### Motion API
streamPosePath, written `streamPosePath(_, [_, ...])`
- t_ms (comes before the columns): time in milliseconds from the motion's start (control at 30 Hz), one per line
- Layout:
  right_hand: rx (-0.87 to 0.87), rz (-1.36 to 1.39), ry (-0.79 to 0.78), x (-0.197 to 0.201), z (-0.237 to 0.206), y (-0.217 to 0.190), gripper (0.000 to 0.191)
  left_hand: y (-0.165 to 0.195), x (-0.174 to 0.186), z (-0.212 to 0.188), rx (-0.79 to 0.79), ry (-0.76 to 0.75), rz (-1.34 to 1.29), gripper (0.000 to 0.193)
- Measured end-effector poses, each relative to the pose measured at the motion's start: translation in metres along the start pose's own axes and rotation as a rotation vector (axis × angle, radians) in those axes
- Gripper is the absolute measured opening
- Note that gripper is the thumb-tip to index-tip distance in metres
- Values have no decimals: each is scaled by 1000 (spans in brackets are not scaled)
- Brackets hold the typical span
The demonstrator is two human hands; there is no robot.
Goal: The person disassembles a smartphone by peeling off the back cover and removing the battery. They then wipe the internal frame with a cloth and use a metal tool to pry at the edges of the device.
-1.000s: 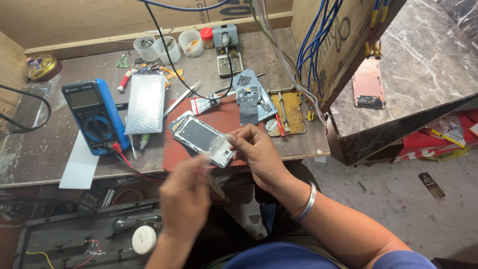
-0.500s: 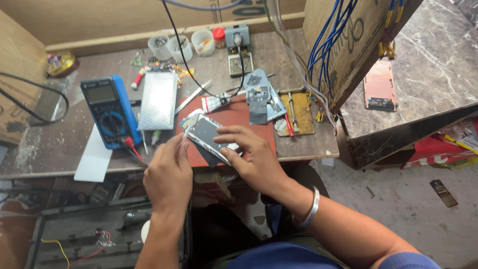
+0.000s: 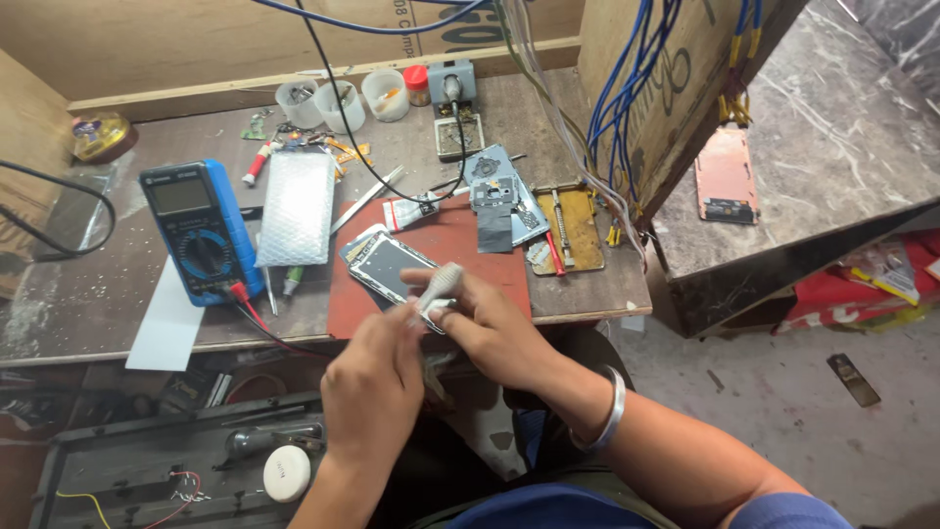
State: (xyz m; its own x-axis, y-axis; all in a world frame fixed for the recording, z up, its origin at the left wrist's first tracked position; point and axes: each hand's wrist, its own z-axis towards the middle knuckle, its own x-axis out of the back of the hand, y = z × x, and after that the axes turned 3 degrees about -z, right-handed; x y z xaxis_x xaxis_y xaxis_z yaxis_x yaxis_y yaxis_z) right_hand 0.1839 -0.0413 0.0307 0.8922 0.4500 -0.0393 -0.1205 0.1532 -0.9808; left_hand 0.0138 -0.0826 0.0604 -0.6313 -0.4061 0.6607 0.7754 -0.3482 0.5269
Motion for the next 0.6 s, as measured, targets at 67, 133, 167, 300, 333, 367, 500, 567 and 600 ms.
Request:
streamPosePath(67, [-15,117,-50,-5,-2,2,52,-8,1,2,204,-15,170,16])
streamPosePath(133, [64,-158,-24,-5,-7,2,49,-12,2,2,222,12,161,15])
streamPosePath(167, [107,-303,-11,-4,-6,2,48,-11,3,0,142,57,66,14])
streamPosePath(300, [-4,-12,-57,-4,-2,2,42,-11,5,-2,20,-53,-12,19])
streamPosePath(333, [26,51,-68,-4,-2,1,49,-14,5,-1,96,-7,43,19])
streamPosePath(367, [52,114,-72,-5,-5,0,57,-21,7,2,171,32,95,20])
streamPosePath(500, [143,-167,-53,-1,-34,0,35,-50,-1,-2,289,69,-489,25])
streamPosePath(567, [65,-130,-70,0,-39,8,39,-50,-14,-28,496,-68,-993,26])
streamPosePath(600, [54,-147,-78,1,-42,12,42,-48,-24,-36,592,-134,-1245,27])
